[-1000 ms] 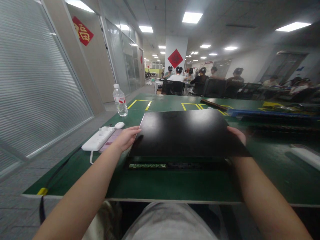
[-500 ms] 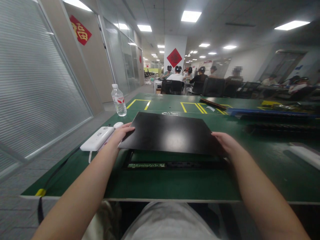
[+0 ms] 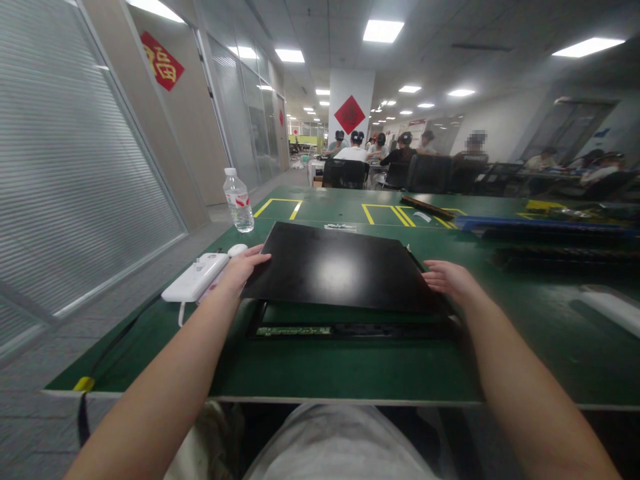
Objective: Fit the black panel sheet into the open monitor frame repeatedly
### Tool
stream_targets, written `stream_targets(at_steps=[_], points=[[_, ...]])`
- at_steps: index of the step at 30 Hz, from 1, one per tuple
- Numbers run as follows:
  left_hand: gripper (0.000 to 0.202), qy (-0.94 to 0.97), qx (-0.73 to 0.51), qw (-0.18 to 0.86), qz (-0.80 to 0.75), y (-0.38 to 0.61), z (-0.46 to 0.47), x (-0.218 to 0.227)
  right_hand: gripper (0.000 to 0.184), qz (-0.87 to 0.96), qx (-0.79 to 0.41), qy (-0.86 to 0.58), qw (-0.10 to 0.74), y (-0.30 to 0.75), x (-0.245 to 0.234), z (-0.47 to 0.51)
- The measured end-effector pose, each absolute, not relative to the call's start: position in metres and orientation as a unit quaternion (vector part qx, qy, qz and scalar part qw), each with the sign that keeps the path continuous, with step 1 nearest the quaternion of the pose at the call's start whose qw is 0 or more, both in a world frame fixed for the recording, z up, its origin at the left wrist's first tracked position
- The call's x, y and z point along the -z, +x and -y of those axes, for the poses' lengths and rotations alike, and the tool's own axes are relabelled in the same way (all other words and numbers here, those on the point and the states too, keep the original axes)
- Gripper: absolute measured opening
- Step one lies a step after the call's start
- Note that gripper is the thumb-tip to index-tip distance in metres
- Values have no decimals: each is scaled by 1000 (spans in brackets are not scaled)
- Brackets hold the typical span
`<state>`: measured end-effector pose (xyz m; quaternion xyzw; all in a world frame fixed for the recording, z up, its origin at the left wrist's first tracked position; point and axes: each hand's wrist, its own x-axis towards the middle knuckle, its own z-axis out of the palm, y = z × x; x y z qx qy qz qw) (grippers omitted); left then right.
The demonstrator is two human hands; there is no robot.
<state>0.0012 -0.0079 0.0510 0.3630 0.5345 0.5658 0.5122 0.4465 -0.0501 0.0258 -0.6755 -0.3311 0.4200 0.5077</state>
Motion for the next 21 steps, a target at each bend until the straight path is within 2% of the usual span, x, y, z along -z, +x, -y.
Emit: stream_targets(at_steps=[12, 21], points=[[38, 436, -553, 469, -533, 5, 6, -39, 18, 347, -328, -719, 506, 443, -24, 50], [56, 457, -581, 495, -457, 4, 6, -31, 21, 328, -303, -696, 562, 453, -17, 42]])
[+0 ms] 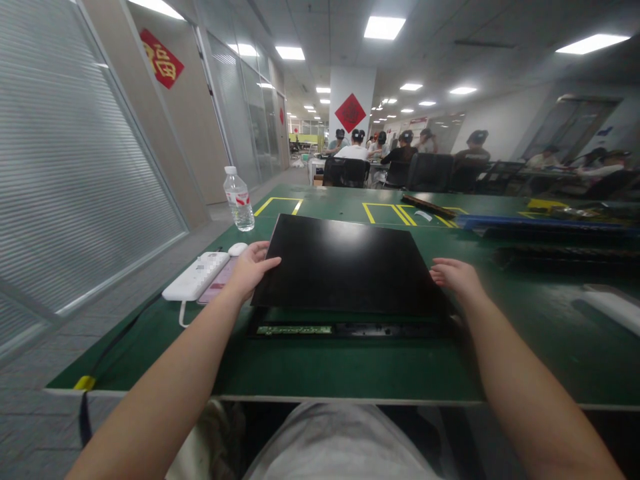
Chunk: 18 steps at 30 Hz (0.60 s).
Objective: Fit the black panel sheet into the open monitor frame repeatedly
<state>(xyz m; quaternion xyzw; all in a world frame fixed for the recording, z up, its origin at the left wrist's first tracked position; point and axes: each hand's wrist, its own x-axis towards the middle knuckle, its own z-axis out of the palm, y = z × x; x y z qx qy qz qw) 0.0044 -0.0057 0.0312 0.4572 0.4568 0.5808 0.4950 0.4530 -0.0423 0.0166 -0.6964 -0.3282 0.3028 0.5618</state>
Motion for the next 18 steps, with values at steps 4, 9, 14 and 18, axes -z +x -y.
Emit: stream_targets(at_steps=[4, 9, 14, 18], points=[[54, 462, -572, 504, -453, 6, 6, -29, 23, 337, -294, -694, 565, 459, -12, 40], [55, 469, -559, 503, -463, 8, 7, -26, 21, 356, -298, -704, 537, 453, -11, 42], [55, 462, -548, 507, -480, 10, 7, -25, 22, 363, -346, -680, 535, 447, -14, 45], [54, 457, -548, 500, -491, 11, 6, -25, 23, 369, -360, -669, 536, 448, -13, 45]])
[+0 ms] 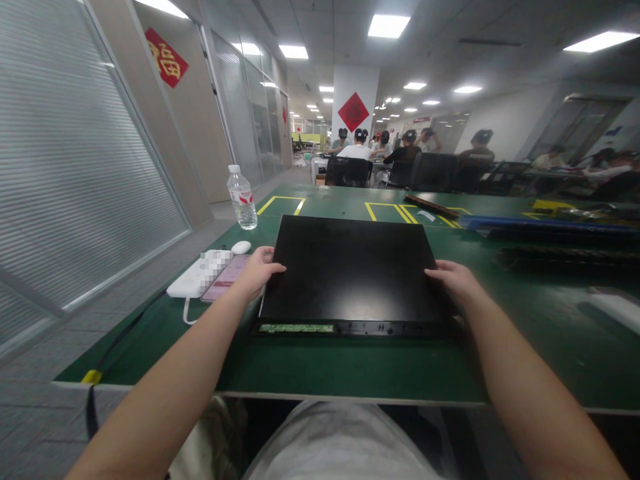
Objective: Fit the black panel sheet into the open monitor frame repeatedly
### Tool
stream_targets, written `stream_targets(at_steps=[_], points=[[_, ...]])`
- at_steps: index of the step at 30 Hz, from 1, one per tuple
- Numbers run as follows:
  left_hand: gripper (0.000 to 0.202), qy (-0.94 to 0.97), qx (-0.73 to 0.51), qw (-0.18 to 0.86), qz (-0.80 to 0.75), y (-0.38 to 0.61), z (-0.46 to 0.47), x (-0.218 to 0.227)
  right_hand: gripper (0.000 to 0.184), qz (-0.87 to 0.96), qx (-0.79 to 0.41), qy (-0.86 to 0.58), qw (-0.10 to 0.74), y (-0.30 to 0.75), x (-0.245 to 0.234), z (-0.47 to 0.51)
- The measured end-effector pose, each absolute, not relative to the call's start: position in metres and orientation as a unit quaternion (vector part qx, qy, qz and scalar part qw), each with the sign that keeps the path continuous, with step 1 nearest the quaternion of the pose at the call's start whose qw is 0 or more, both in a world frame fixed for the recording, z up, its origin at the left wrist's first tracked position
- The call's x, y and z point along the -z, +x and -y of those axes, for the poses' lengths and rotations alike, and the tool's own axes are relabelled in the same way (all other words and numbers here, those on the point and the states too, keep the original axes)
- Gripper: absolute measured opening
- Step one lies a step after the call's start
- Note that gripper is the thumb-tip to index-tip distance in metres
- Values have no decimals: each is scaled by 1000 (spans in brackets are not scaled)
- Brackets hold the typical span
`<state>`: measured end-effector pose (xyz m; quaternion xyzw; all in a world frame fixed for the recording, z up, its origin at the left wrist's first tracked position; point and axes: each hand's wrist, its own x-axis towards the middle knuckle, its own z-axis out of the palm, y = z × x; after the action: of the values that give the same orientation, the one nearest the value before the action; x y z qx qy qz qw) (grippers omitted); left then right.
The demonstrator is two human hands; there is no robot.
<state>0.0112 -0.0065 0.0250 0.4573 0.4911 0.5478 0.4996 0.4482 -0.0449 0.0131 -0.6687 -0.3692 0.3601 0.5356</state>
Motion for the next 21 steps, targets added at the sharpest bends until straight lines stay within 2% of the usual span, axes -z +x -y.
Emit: stream_targets(at_steps=[21], points=[[58, 456, -521, 526, -493, 11, 7, -21, 24, 372, -363, -653, 550, 448, -9, 42]])
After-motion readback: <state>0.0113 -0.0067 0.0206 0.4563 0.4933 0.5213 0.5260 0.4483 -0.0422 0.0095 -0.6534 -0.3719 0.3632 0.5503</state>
